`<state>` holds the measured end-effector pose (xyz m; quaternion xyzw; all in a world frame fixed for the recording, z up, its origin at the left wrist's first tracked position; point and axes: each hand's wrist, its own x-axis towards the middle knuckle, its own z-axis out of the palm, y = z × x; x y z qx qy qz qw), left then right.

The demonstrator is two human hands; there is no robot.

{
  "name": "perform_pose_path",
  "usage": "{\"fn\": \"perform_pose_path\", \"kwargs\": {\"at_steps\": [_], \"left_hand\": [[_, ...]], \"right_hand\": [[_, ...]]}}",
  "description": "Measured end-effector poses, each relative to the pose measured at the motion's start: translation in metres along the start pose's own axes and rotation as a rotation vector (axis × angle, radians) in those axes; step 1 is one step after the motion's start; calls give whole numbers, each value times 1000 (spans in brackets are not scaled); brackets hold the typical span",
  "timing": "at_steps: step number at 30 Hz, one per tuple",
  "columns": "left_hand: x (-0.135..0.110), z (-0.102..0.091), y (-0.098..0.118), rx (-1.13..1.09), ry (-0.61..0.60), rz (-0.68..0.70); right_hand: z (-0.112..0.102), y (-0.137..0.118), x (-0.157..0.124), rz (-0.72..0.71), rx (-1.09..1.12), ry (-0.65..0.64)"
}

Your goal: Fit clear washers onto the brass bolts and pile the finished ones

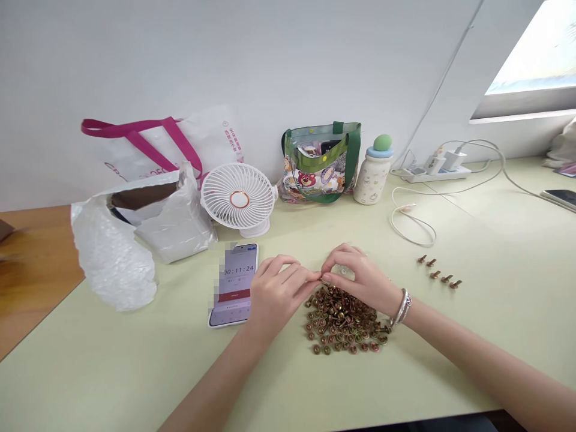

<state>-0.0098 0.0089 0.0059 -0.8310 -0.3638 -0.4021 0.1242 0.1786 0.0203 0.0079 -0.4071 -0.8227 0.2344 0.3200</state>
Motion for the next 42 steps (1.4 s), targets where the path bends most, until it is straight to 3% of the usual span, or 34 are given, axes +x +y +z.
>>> {"fn": "perform_pose_path", "kwargs": {"at_steps": [9, 17, 26, 30, 42], "left_hand": [[-3, 1, 1, -40, -66, -106], [-4, 4, 0, -83, -216, -228], [-3, 5, 1, -87, -112, -124], [-3, 4, 2, -56, -92, -128], [-3, 3, 3, -78, -252, -180]], "right_hand": [[2, 2, -3, -118, -130, 116], [4, 6, -3, -238, -309, 145], [-1, 6, -3, -122, -178, -26], [0, 5, -2, -106, -163, -24], [-2, 13, -2, -280, -403, 40]]}}
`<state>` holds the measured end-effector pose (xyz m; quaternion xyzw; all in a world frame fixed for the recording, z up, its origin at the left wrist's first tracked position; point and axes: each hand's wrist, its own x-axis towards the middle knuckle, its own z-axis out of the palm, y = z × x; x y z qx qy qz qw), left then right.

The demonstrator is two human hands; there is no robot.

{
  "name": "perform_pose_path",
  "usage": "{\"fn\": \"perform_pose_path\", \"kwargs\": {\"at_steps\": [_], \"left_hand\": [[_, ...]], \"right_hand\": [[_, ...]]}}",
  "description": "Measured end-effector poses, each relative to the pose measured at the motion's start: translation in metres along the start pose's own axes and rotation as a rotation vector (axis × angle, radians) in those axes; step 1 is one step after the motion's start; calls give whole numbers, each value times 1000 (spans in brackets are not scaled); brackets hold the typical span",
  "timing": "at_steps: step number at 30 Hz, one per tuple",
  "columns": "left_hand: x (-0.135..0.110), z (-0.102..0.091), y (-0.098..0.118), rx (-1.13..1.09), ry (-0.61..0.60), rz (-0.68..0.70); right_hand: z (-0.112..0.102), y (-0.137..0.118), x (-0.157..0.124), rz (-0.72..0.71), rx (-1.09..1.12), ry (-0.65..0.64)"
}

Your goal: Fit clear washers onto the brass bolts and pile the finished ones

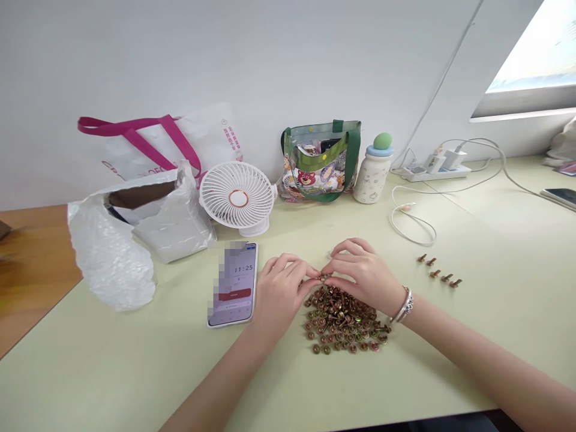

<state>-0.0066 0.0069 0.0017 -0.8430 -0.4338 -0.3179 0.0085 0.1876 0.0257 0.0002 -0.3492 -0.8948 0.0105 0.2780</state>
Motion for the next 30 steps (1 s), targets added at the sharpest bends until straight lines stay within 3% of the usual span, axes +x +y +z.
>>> {"fn": "perform_pose_path", "kwargs": {"at_steps": [13, 25, 30], "left_hand": [[2, 0, 2, 0, -70, -55], [1, 3, 4, 26, -120, 4], [1, 2, 3, 20, -96, 2]], "right_hand": [[4, 2, -2, -83, -101, 104], [3, 5, 0, -144, -131, -10], [4, 4, -1, -77, -70, -20]]}}
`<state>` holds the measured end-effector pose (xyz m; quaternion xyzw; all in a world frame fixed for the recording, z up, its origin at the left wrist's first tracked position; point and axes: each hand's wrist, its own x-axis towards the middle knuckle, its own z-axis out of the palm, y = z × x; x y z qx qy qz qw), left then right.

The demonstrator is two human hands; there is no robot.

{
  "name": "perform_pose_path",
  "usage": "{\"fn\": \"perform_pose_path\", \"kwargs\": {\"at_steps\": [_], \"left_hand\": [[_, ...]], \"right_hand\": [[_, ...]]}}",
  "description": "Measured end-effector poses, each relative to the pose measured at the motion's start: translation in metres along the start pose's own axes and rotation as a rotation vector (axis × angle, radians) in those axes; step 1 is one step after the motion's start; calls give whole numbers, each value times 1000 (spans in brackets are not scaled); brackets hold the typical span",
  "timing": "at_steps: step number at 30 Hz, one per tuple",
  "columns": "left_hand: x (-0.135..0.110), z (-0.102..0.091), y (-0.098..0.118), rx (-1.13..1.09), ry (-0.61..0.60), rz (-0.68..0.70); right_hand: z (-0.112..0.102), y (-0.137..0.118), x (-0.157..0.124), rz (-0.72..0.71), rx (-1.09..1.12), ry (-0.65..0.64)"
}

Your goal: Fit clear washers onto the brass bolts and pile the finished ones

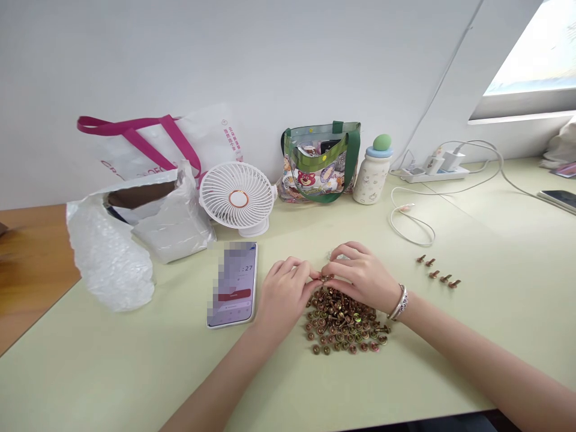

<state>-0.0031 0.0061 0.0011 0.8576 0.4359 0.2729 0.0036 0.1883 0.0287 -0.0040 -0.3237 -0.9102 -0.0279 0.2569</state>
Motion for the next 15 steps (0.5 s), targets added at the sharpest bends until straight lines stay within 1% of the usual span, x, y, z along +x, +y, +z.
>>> {"fn": "perform_pose_path", "kwargs": {"at_steps": [3, 6, 10, 15], "left_hand": [[0, -1, -1, -11, 28, 24], [0, -1, -2, 1, 55, 21], [0, -2, -2, -2, 66, -14], [-1, -1, -3, -35, 24, -56]], "right_hand": [[0, -4, 1, 84, 79, -27], [-1, -8, 2, 132, 128, -44], [-1, -8, 3, 145, 157, -5], [1, -3, 1, 125, 141, 21]]}}
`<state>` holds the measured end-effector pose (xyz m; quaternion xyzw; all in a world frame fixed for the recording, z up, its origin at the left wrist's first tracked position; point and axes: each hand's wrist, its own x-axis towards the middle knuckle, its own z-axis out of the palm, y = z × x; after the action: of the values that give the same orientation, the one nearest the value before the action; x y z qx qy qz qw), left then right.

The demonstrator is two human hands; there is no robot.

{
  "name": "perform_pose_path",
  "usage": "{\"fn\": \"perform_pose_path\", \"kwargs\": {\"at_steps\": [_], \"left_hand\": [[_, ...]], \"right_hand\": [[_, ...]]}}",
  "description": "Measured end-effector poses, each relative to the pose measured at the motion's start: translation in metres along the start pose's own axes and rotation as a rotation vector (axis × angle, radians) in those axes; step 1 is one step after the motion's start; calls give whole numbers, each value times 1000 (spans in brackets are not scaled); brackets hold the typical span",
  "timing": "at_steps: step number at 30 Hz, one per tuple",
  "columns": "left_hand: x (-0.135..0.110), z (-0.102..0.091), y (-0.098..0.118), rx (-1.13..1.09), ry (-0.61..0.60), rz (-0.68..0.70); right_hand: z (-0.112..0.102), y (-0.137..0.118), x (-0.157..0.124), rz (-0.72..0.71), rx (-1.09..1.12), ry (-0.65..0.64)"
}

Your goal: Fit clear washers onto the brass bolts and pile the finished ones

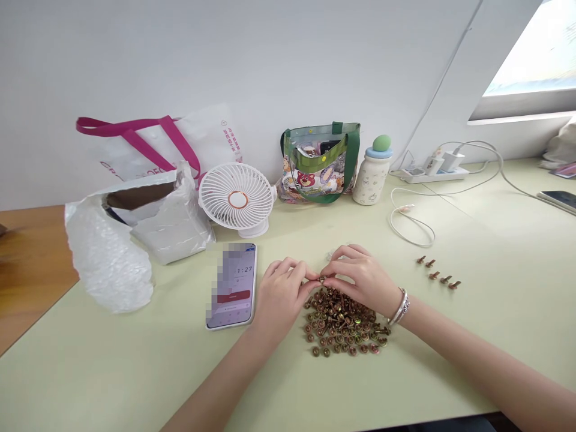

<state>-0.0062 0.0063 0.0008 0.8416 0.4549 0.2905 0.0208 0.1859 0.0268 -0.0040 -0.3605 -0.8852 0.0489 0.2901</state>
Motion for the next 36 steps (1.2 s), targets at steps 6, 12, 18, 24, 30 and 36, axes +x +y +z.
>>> {"fn": "perform_pose_path", "kwargs": {"at_steps": [6, 12, 18, 24, 30, 36], "left_hand": [[1, -1, 1, -83, -55, 7], [1, -2, 2, -188, -93, 13], [0, -1, 0, -246, -103, 21], [-1, 2, -2, -156, -56, -40], [-1, 1, -1, -138, -63, -82], [-1, 1, 4, -138, -44, -59]], "right_hand": [[-3, 3, 0, -23, 91, -64], [-6, 4, 1, -66, 139, -125], [-6, 4, 0, -109, 141, -98], [-2, 3, 0, -60, 85, -23], [-2, 5, 0, -105, 5, 61], [-4, 8, 1, -150, 11, 72]]}}
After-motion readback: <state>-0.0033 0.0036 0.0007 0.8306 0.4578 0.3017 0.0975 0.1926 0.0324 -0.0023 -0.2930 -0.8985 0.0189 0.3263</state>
